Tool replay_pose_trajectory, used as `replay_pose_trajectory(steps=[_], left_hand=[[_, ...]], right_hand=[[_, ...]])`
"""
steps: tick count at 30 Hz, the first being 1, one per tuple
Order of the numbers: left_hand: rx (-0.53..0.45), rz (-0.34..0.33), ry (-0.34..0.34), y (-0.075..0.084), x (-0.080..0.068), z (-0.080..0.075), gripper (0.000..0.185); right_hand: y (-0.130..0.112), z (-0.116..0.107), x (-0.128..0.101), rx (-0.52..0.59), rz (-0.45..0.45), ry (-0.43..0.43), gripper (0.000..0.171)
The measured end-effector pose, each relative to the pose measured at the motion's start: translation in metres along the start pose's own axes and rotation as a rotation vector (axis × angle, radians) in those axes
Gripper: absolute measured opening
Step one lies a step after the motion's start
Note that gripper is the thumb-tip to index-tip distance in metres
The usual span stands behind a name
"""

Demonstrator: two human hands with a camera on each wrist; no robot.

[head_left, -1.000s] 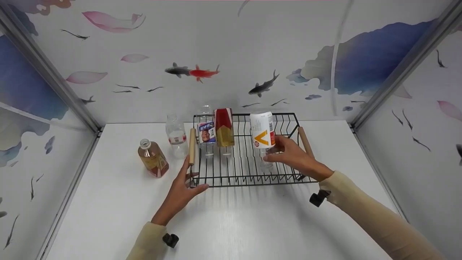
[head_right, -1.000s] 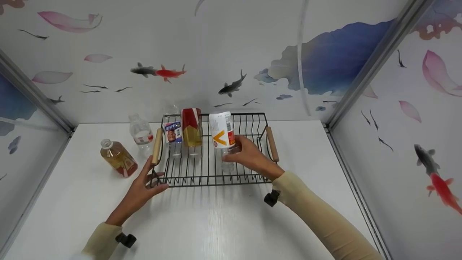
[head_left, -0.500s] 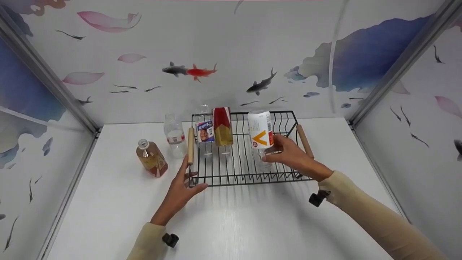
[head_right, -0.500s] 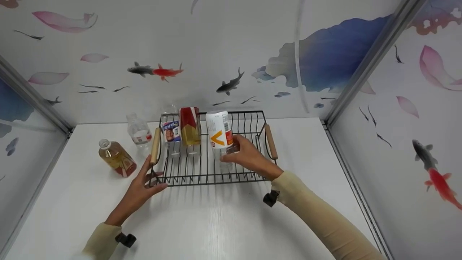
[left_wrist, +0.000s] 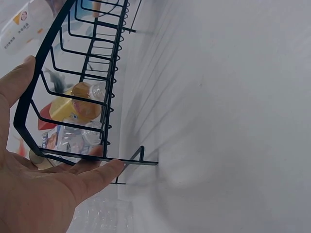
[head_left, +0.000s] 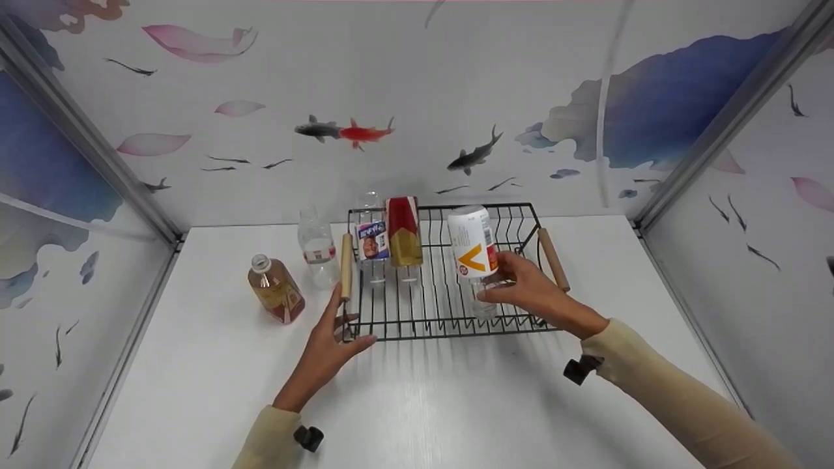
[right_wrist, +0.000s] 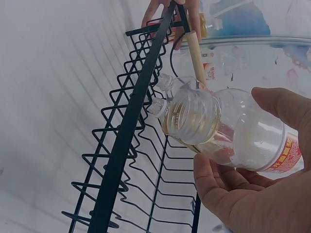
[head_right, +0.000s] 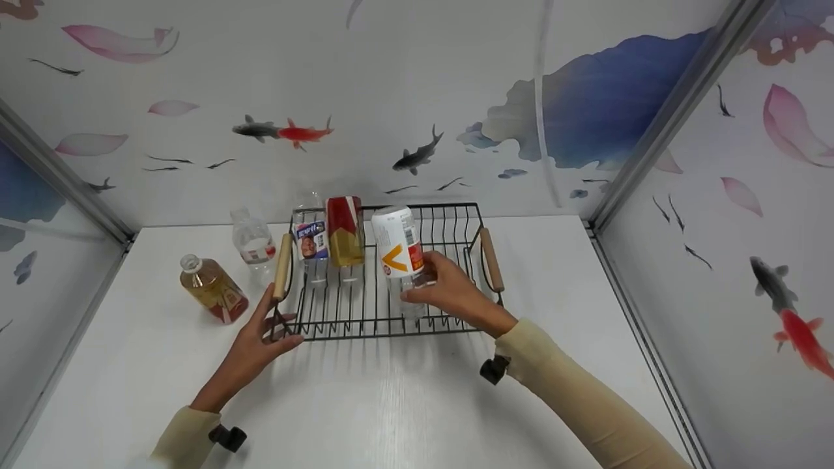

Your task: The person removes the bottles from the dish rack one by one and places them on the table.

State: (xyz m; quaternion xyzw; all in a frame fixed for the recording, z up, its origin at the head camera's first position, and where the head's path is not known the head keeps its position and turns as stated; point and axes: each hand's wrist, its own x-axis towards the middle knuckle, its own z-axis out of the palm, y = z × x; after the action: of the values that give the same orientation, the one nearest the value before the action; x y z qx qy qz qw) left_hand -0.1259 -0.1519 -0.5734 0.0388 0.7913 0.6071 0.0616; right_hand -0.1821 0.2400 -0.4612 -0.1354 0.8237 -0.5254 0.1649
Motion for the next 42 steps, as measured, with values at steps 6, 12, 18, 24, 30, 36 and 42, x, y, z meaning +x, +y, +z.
replay_pose_trajectory(steps=[6, 12, 18, 24, 30, 36, 42], left_hand=[[0.004, 0.0, 0.002, 0.002, -0.002, -0.001, 0.12], [0.0, 0.006, -0.003, 0.004, 0.0, -0.001, 0.122], [0.003, 0.009, -0.008, 0.003, -0.001, 0.0, 0.121], [0.0, 0.022, -0.005, 0.004, 0.001, -0.001, 0.12], [-0.003, 0.023, -0.004, 0.005, 0.0, -0.002, 0.121], [0.009, 0.016, -0.005, 0.005, 0.001, -0.001, 0.123], [0.013, 0.01, -0.005, 0.005, 0.001, -0.001, 0.123]], right_hand=[[0.002, 0.0, -0.003, 0.007, -0.028, -0.009, 0.073], [0.003, -0.002, -0.006, 0.004, -0.046, -0.002, 0.073], [0.007, -0.002, -0.011, -0.022, -0.062, 0.0, 0.072], [0.003, -0.004, -0.015, -0.012, -0.053, -0.011, 0.075], [0.004, -0.004, -0.018, -0.013, -0.056, -0.028, 0.076], [0.005, -0.003, -0.02, -0.041, -0.077, -0.048, 0.075], [0.004, -0.002, -0.022, -0.068, -0.085, -0.062, 0.076]])
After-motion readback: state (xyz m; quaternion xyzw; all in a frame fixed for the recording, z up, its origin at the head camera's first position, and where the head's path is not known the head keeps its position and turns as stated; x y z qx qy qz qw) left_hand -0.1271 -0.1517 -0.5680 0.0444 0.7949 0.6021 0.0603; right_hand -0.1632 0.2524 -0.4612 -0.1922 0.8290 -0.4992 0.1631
